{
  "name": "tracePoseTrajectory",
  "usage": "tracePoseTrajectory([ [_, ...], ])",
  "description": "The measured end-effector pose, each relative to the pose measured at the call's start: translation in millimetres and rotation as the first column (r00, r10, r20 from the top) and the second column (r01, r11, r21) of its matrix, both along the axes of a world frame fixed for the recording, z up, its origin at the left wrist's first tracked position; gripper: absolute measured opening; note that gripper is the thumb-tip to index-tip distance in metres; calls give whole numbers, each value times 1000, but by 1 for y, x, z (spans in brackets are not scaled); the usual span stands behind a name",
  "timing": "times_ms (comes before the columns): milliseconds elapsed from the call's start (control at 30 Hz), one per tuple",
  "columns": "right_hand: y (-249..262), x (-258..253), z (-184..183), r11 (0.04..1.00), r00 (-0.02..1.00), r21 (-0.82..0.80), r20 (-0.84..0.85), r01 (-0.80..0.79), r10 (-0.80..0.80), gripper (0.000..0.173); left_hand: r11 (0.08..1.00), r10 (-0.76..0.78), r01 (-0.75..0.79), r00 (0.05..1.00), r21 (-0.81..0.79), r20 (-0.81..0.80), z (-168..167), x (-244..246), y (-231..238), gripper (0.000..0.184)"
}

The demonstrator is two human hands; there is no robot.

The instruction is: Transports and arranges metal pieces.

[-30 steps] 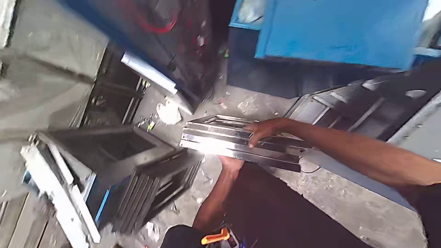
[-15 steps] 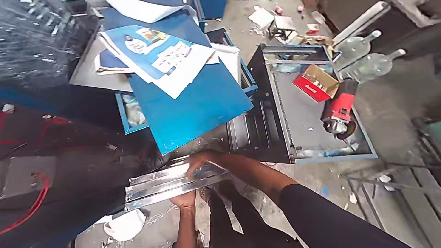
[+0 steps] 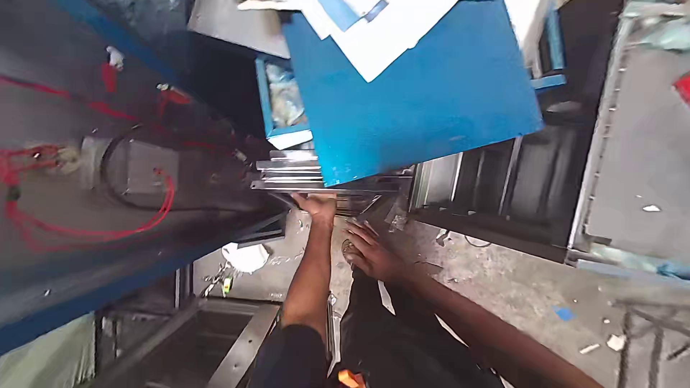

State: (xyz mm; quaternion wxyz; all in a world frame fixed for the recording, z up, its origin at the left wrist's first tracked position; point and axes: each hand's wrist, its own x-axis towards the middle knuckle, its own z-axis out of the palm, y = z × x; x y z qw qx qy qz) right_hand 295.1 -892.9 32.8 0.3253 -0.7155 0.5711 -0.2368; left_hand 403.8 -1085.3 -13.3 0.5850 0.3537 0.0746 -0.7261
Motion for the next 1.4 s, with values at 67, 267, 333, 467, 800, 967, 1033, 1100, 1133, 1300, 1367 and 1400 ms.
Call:
tracePoseTrajectory([
  [67,53,-9,-11,995,998,76,31,58,-60,55,997,-59,59,998,-52,2,6,1,3,102],
  [267,134,-66,-3,910,989,410,-145,61,-1,60,979,-203,202,957,28,205,28,17,12,98],
  [333,148,-92,-6,890,981,453,-188,52,39,62,965,-260,256,923,54,284,34,23,33,88],
  [467,151,-135,-5,824,960,567,-219,-19,172,63,865,-494,480,765,146,413,16,37,131,74],
  [800,113,-139,-11,515,538,774,-274,-369,797,63,835,-412,125,788,536,458,-15,84,523,48],
  [967,89,-89,-23,460,373,756,-304,-466,877,62,658,-298,-116,868,744,398,-5,100,711,52],
  [1033,83,-54,-20,444,319,745,-319,-497,893,64,599,-125,-257,905,758,406,4,106,756,60],
  [1100,88,-3,-14,431,282,707,-326,-561,902,63,534,128,-433,890,726,437,5,124,785,69],
  [1133,96,25,-10,417,274,685,-314,-597,909,62,498,260,-519,854,694,452,5,135,796,71],
  [1300,167,174,6,308,298,580,-116,-754,947,60,441,653,-764,634,471,415,-6,215,800,79],
  [1367,206,254,10,240,248,508,-54,-827,967,62,435,720,-821,564,370,405,-16,266,789,78],
  [1400,225,300,12,215,212,462,-59,-860,975,64,425,751,-847,526,318,398,-23,293,784,78],
])
